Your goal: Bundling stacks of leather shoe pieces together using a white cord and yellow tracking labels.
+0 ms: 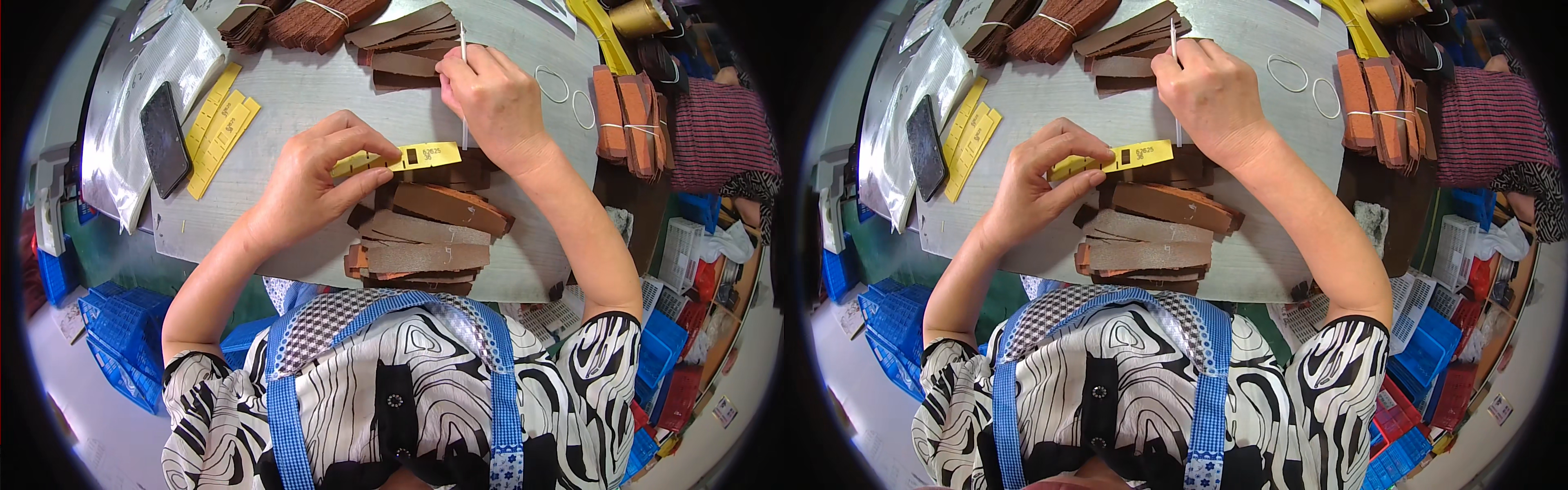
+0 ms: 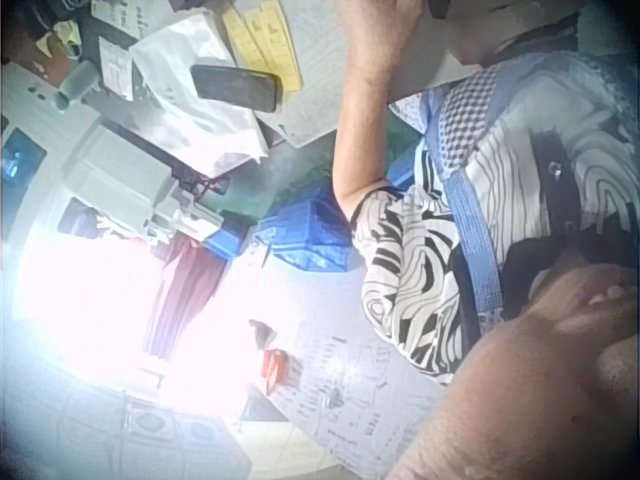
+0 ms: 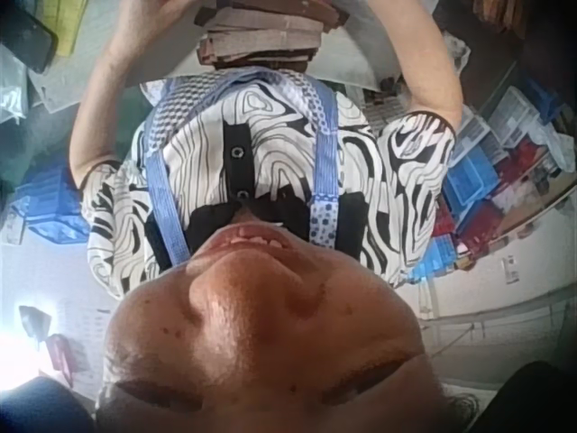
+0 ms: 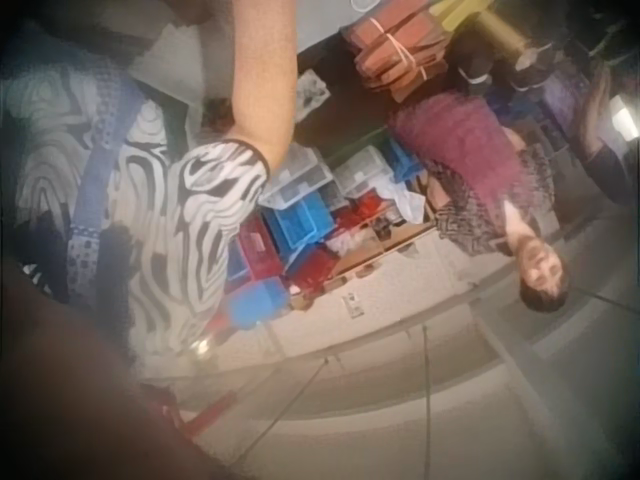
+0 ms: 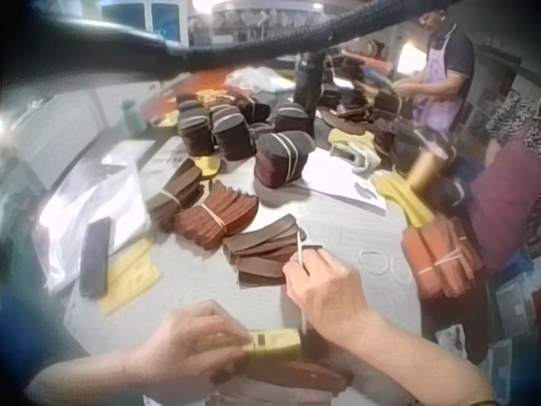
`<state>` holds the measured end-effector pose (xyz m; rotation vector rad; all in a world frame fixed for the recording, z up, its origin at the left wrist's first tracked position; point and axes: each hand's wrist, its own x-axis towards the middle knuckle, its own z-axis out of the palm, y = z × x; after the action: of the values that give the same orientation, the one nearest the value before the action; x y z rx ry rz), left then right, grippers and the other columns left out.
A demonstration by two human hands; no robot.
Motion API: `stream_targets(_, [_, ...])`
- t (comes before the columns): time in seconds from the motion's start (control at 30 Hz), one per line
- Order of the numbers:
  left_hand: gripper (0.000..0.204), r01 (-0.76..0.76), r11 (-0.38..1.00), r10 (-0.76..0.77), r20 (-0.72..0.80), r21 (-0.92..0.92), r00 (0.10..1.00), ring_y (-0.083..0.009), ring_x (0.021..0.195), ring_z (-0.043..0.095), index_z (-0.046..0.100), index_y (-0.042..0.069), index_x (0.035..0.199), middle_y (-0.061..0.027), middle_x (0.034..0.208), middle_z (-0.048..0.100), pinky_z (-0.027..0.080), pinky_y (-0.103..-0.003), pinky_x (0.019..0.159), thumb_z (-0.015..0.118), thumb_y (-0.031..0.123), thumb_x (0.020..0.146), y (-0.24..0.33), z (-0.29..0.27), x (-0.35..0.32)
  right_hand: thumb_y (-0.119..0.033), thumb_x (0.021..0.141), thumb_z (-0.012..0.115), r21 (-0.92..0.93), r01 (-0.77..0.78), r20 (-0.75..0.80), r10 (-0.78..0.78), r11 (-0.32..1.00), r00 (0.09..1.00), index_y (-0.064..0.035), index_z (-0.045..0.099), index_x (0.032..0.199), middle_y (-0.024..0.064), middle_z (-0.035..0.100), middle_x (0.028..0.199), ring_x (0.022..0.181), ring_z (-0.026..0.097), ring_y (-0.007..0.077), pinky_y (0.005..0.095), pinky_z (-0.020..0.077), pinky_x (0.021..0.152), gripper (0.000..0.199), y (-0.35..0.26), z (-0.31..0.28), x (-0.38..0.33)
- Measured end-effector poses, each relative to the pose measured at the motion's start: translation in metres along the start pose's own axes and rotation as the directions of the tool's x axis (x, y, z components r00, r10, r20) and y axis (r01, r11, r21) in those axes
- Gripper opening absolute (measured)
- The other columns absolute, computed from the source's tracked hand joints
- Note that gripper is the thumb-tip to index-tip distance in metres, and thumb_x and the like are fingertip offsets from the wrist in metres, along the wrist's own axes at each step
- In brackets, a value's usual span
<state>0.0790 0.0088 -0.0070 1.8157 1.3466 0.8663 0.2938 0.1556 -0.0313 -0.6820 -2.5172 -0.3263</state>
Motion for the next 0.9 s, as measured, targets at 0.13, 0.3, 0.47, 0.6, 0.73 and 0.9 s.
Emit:
stream_targets(0.13, [0.020,-0.035,0.999,0.035,-0.034,0.004,0.999,-0.0240,0.097,0.068,0.075,0.002,0.106,-0.0107,0.102,0.071,0.054,-0.034,0.086,0.076,0.003,0.086,0.002,-0.004,-0.004,-0.008,0.073,0.074,0.023,-0.074,-0.069,0.075,0.997,0.995,-0.0125,0.065,0.078,0.0024,0.061,0.078,0.075,0.066,0.0195,0.0321,0.0556,0.061,0.012,-0.001,-0.004,0.001])
stream_targets(0.3, [0.023,-0.132,0.988,0.135,0.036,-0.074,0.990,-0.0219,0.100,0.068,0.075,0.003,0.106,-0.0103,0.104,0.071,0.053,-0.033,0.087,0.077,0.001,0.084,0.006,-0.026,-0.005,-0.012,0.075,0.078,0.108,-0.119,0.065,0.112,0.987,0.992,-0.0124,0.066,0.080,0.0026,0.060,0.077,0.082,0.064,0.0231,0.0365,0.0510,0.068,0.013,-0.024,-0.033,-0.024])
stream_targets(0.47, [0.023,-0.110,0.993,0.112,-0.051,0.039,0.992,-0.0227,0.102,0.067,0.074,0.002,0.107,-0.0101,0.104,0.070,0.053,-0.033,0.089,0.076,0.000,0.084,0.003,-0.022,0.010,-0.030,0.100,0.068,0.497,-0.453,0.241,0.384,0.740,0.891,-0.0082,0.071,0.103,0.0060,0.068,0.087,0.085,0.066,0.0228,0.0358,0.0534,0.076,0.022,-0.011,-0.055,-0.040])
stream_targets(0.6, [0.021,-0.113,0.983,0.129,-0.104,0.144,0.986,-0.0243,0.096,0.068,0.075,0.005,0.105,-0.0094,0.101,0.070,0.054,-0.034,0.085,0.078,0.001,0.085,0.000,0.003,0.033,-0.053,0.110,0.044,0.769,-0.601,0.354,0.639,0.216,0.683,-0.0014,0.062,0.124,0.0048,0.066,0.093,0.088,0.061,0.0117,0.0284,0.0532,0.084,0.057,0.003,-0.055,-0.045])
stream_targets(0.73, [0.022,-0.199,0.909,0.246,-0.084,0.366,0.966,-0.0279,0.091,0.068,0.076,0.009,0.103,-0.0082,0.098,0.069,0.055,-0.037,0.080,0.080,0.003,0.082,-0.004,0.021,0.048,-0.038,0.107,0.058,0.831,-0.557,0.404,0.686,0.003,0.606,-0.0009,0.062,0.122,0.0052,0.067,0.097,0.089,0.061,0.0100,0.0270,0.0537,0.082,0.040,0.000,-0.048,-0.048])
stream_targets(0.9, [0.022,-0.212,0.871,0.272,-0.075,0.444,0.959,-0.0250,0.090,0.068,0.077,0.011,0.101,-0.0049,0.099,0.070,0.056,-0.037,0.077,0.082,0.007,0.080,-0.011,0.029,0.051,-0.024,0.102,0.069,0.776,-0.609,0.410,0.602,0.165,0.685,-0.0010,0.069,0.107,0.0016,0.071,0.093,0.084,0.064,0.0071,0.0233,0.0526,0.078,0.023,0.001,-0.045,-0.050])
